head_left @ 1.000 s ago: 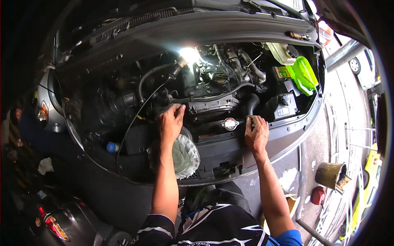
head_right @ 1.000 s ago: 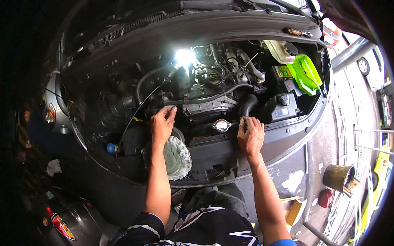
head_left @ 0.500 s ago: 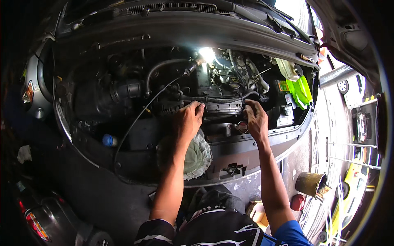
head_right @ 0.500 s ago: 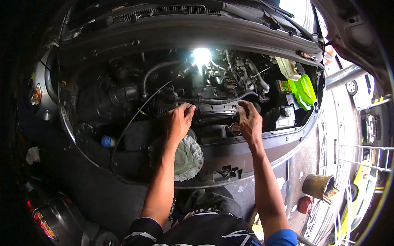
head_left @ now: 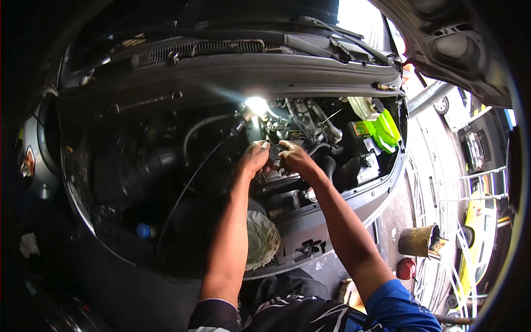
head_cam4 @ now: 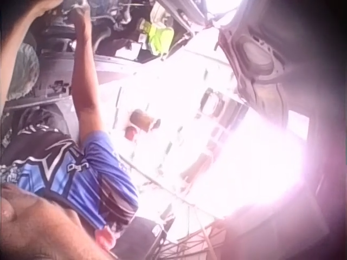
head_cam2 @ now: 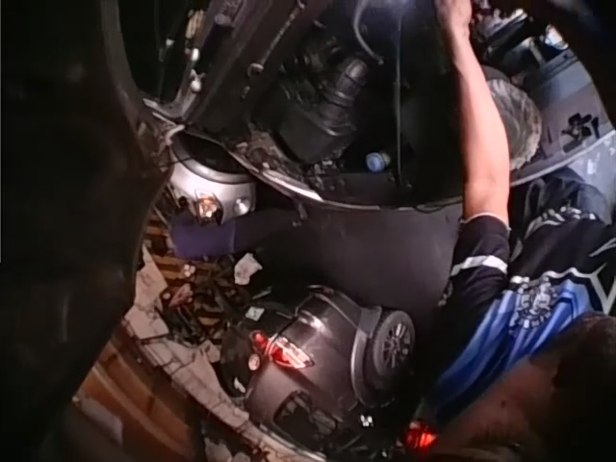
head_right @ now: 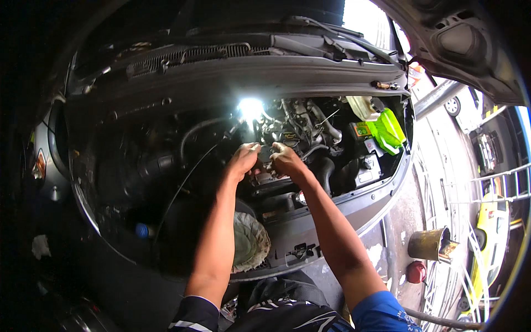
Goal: Cleaning and inspecting fuel injectors and other components of a car engine.
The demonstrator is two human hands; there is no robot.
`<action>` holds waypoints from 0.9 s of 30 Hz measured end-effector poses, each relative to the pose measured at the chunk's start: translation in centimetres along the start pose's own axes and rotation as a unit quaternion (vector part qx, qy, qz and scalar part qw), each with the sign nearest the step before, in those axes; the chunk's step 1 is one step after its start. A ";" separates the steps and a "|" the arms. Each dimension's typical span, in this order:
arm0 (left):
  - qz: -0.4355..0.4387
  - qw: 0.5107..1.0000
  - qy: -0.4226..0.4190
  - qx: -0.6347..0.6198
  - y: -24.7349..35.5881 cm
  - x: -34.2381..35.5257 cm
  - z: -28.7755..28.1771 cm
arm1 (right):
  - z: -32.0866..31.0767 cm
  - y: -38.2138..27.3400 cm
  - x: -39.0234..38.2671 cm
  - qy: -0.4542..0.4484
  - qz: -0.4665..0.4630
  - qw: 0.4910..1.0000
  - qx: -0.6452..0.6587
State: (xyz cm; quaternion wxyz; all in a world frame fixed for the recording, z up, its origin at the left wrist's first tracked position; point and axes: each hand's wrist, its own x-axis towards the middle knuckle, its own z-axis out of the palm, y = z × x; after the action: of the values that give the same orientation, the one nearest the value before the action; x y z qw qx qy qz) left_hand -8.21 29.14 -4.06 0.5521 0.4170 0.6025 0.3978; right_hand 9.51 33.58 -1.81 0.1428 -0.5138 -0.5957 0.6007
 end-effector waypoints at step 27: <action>-0.241 0.940 -0.050 -0.236 -0.6 7.1 -0.4 | 1.0 0.1 6.1 -0.100 0.027 0.984 0.144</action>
State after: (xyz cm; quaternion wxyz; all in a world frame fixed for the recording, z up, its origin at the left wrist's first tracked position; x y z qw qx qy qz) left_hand -8.92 35.59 -6.93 0.7437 0.1362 0.5453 0.3619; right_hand 6.18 37.75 -4.87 0.1387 -0.4416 -0.5001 0.7319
